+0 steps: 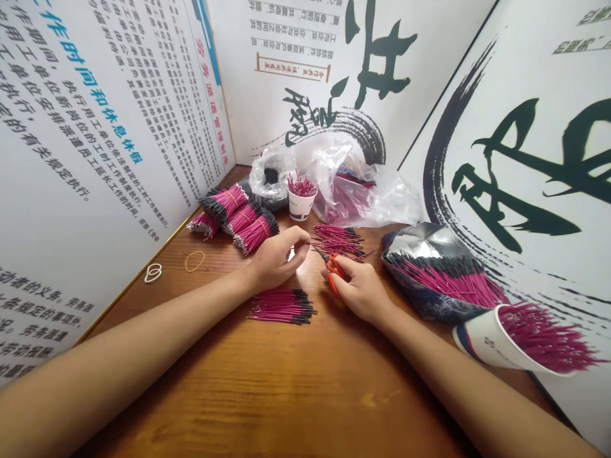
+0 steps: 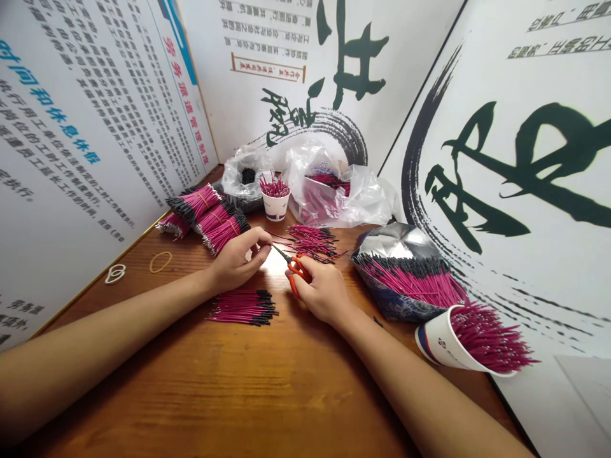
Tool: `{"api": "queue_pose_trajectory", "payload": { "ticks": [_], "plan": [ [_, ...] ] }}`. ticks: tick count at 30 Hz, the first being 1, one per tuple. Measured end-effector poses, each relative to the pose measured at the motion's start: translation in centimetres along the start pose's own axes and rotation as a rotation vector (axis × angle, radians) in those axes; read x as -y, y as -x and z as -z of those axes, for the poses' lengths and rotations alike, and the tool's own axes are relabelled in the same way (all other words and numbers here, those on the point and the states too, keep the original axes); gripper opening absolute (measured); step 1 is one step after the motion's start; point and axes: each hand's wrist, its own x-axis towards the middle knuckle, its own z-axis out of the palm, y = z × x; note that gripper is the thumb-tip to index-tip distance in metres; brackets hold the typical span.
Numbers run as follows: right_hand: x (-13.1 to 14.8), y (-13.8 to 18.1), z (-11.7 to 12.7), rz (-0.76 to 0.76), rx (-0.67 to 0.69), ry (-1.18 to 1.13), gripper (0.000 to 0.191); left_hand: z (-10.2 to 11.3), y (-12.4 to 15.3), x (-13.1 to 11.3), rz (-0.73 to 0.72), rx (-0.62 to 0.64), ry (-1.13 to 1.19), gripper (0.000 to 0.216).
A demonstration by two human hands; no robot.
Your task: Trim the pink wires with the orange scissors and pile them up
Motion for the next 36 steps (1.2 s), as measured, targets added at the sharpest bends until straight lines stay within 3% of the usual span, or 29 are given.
{"api": "queue_pose_trajectory", "payload": {
  "ticks": [22, 25, 29, 33, 36],
  "plan": [
    [-0.1, -0.1, -0.1, -0.023, -0.056, -0.032, 0.030, 0.1, 0.1, -0.1, 0.042, 0.044, -0.030, 0.014],
    [-0.2, -0.2, -0.1, -0.046, -0.133, -0.123, 0.032, 0.3, 0.3, -0.3, -0.021, 0.099, -0.118, 0.010],
    [-0.1, -0.6, 0.2, -0.095, -0.258, -0.268, 0.029, 0.6, 0.2, -0.8, -0.148, 0.265, -0.240, 0.007],
    [-0.4, -1.0, 0.4, -0.149, -0.300, -0.284, 0.026, 0.8, 0.0, -1.1, -0.099, 0.329, -0.281, 0.011],
    [-0.7, -1.0, 0.4, -0.146, -0.269, -0.140, 0.022, 0.8, -0.1, -1.0, -0.066, 0.355, -0.221, 0.014]
  ]
}}
